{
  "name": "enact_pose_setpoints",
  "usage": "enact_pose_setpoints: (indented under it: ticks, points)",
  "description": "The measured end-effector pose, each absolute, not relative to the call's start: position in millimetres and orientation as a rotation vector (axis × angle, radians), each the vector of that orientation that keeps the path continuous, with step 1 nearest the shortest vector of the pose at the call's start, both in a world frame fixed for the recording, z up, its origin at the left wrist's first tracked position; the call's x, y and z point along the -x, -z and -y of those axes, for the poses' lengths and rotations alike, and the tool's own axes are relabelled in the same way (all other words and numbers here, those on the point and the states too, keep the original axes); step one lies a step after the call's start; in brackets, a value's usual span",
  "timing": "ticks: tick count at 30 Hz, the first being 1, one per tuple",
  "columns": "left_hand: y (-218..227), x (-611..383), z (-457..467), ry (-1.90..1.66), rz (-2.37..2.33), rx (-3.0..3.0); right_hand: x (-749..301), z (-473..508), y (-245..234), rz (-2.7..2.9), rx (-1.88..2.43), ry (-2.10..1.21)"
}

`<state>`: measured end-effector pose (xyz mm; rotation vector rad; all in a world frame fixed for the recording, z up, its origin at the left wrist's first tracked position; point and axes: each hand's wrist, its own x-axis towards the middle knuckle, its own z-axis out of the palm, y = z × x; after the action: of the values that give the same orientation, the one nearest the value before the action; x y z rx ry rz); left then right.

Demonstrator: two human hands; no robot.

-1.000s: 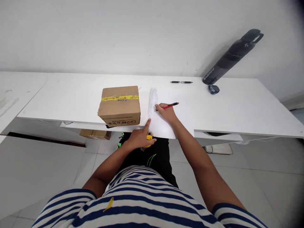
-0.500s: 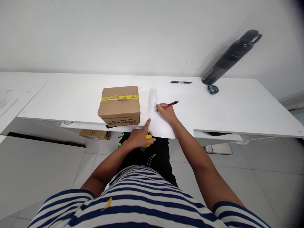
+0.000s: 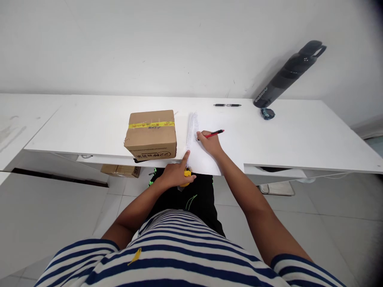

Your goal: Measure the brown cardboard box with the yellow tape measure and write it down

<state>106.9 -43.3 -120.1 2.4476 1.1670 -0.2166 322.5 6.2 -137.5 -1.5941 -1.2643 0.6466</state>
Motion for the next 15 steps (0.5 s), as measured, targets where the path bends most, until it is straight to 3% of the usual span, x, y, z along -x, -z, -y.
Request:
enact_pose_setpoints:
  ticks: [10, 15]
  points:
    - [114, -110, 45, 0.246, -1.194, -2.437, -326, -8, 140, 1.276, 1.642, -0.603]
    - [86, -101, 55, 0.193, -1.184, -2.301, -323, -3, 136, 1.334, 1.671, -0.546]
